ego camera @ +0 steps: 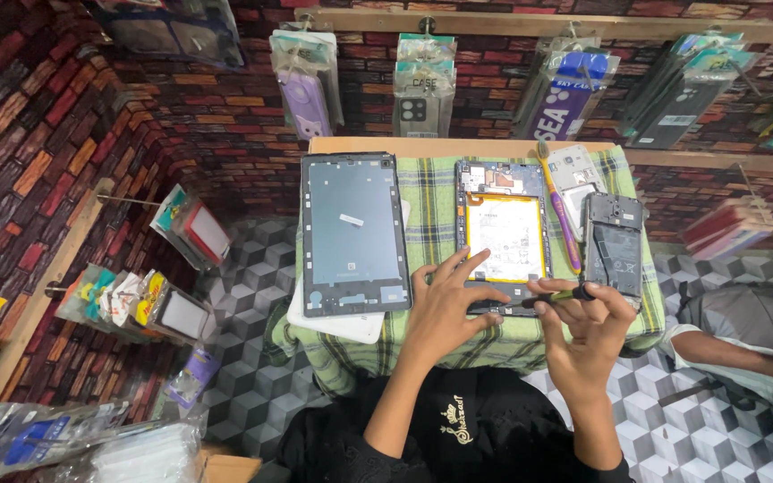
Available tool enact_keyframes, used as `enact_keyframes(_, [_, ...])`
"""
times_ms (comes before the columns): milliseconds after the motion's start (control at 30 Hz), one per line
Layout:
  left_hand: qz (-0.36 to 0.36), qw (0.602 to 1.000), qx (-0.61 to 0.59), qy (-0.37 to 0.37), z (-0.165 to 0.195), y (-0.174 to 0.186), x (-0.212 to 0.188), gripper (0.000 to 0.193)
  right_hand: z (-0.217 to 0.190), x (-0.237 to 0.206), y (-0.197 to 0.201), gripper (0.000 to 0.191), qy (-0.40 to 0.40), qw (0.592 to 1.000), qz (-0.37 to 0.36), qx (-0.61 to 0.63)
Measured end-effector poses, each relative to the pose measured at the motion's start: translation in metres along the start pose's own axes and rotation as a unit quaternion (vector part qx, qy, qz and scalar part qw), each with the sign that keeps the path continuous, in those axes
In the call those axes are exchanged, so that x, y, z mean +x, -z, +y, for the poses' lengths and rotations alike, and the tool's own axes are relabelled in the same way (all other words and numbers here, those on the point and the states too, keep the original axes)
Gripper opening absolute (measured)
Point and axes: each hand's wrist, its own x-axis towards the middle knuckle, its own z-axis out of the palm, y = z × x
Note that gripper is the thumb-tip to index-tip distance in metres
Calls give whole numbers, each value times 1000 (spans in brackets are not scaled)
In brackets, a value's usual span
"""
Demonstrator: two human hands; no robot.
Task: The person uses a screwdriver to remove screws from a disassembled tablet and then detaches a metal bracket from the internal chassis. The removed bracket is placed on the tablet screen to the left.
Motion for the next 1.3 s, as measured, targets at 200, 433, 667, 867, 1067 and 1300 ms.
enact_keyframes(200, [-2, 1000, 8, 6, 1, -1, 0, 31, 5, -3, 0, 62, -8, 1000, -9, -19])
enact_keyframes(433, [-2, 1000, 4, 10, 3, 0, 0, 30, 6, -6, -4, 62, 0, 1000, -13, -28])
enact_keyframes(667, [-4, 1000, 9, 11, 4, 1, 0, 30, 6, -6, -3, 61, 1, 1000, -4, -31])
enact_keyframes(867, [-5, 1000, 6, 14, 5, 1, 0, 31, 7, -7, -3, 61, 5, 1000, -8, -24])
enact_keyframes(1067, [-7, 1000, 9, 14, 5, 1, 0, 31, 8, -7, -2, 60, 3, 1000, -20, -24])
enact_keyframes(1300, [-10, 1000, 5, 15, 4, 0, 0, 30, 3, -6, -1, 62, 3, 1000, -16, -13])
